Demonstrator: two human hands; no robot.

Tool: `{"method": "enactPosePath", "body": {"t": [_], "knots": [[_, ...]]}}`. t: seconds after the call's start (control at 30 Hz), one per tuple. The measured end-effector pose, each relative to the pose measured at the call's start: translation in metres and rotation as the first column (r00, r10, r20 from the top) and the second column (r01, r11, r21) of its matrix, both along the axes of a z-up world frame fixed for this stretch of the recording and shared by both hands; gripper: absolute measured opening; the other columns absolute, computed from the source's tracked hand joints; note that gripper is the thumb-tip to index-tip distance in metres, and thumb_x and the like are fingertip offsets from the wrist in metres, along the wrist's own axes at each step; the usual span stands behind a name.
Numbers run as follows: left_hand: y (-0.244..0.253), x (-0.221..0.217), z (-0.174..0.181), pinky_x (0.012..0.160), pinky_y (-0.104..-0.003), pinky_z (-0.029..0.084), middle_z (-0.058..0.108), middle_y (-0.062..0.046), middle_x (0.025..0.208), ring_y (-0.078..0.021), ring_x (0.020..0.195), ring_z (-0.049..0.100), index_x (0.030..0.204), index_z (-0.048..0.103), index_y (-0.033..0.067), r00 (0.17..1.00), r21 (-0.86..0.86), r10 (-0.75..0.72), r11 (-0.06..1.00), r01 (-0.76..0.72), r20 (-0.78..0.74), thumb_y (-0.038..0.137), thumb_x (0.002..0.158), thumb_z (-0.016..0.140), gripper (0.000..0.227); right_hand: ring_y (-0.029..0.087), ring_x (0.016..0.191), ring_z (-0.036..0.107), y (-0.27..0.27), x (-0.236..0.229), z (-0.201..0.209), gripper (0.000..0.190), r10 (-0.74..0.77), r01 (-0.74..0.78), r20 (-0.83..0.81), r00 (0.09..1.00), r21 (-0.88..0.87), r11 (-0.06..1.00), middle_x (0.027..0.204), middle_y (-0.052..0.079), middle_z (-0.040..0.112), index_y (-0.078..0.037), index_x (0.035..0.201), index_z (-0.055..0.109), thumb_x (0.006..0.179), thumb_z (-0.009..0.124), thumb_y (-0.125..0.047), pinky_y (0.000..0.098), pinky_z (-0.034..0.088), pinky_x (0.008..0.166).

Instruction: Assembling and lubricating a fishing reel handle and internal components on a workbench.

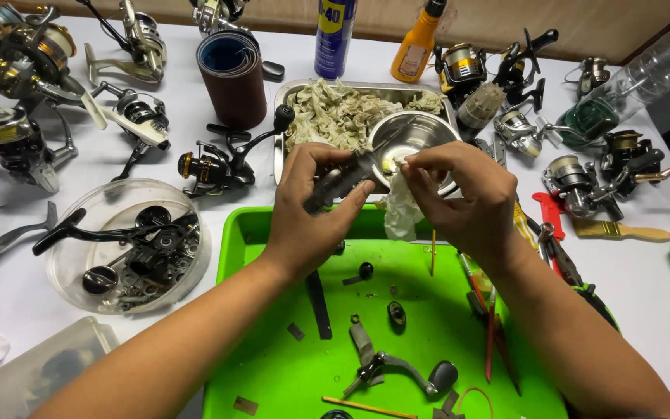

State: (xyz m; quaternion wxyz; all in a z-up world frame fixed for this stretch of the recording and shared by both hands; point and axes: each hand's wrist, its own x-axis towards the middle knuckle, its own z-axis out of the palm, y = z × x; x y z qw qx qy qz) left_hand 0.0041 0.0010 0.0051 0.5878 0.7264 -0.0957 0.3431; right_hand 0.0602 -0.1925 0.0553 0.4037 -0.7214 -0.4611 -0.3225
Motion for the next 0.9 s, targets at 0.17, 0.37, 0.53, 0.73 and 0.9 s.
{"method": "enactPosePath", "body": {"t": [0.17, 0.37, 0.53, 0.73, 0.9], "knots": [[-0.004, -0.002, 0.000, 0.090, -0.041, 0.058, 0.057, -0.010, 0.107, -0.0322, 0.104, 0.063, 0.106, 0.062, 0.0065, 0.995, 0.149, 0.043, 0.987, -0.055, 0.086, 0.006, 0.082, 0.085, 0.033, 0.024, 0.061, 0.062, 0.007, -0.013, 0.010, 0.015, -0.010, 0.009, -0.027, 1.000, -0.041, 0.999, 0.083, 0.012, 0.073, -0.001, 0.094, 0.076, 0.089, 0.077, 0.013, 0.0341, 0.053, 0.060], [-0.005, 0.002, -0.005, 0.094, -0.042, 0.055, 0.056, -0.009, 0.108, -0.0331, 0.104, 0.064, 0.103, 0.063, 0.0098, 0.988, 0.189, 0.076, 0.977, -0.102, 0.137, 0.000, 0.079, 0.085, 0.034, 0.031, 0.067, 0.068, 0.009, -0.015, 0.011, 0.014, 0.009, -0.004, 0.052, 0.999, -0.103, 0.995, 0.084, 0.015, 0.073, 0.001, 0.097, 0.077, 0.089, 0.075, 0.012, 0.0385, 0.055, 0.061], [-0.006, 0.001, -0.009, 0.094, -0.040, 0.055, 0.056, -0.007, 0.106, -0.0307, 0.103, 0.064, 0.101, 0.065, 0.0103, 0.988, 0.194, 0.062, 0.977, -0.090, 0.143, -0.001, 0.078, 0.086, 0.033, 0.033, 0.068, 0.068, 0.012, -0.013, 0.004, 0.011, 0.003, 0.007, 0.090, 0.996, -0.102, 0.995, 0.083, 0.014, 0.072, 0.000, 0.098, 0.077, 0.092, 0.075, 0.008, 0.0408, 0.056, 0.062], [-0.008, 0.002, -0.012, 0.096, -0.039, 0.054, 0.056, -0.007, 0.107, -0.0303, 0.103, 0.065, 0.102, 0.065, 0.0114, 0.989, 0.194, 0.033, 0.979, -0.061, 0.143, -0.001, 0.078, 0.086, 0.034, 0.032, 0.065, 0.067, 0.016, -0.012, 0.003, 0.011, 0.018, -0.002, 0.135, 0.991, -0.112, 0.994, 0.080, 0.013, 0.070, -0.001, 0.096, 0.077, 0.092, 0.074, 0.009, 0.0392, 0.055, 0.059], [-0.007, -0.004, -0.004, 0.095, -0.041, 0.055, 0.056, -0.009, 0.107, -0.0310, 0.104, 0.065, 0.102, 0.064, 0.0092, 0.996, 0.135, 0.008, 0.991, -0.020, 0.088, -0.002, 0.076, 0.085, 0.036, 0.032, 0.064, 0.067, 0.015, -0.012, 0.002, 0.011, 0.029, -0.010, 0.153, 0.988, -0.122, 0.993, 0.079, 0.014, 0.070, 0.001, 0.093, 0.075, 0.091, 0.073, 0.011, 0.0392, 0.054, 0.057]]}}
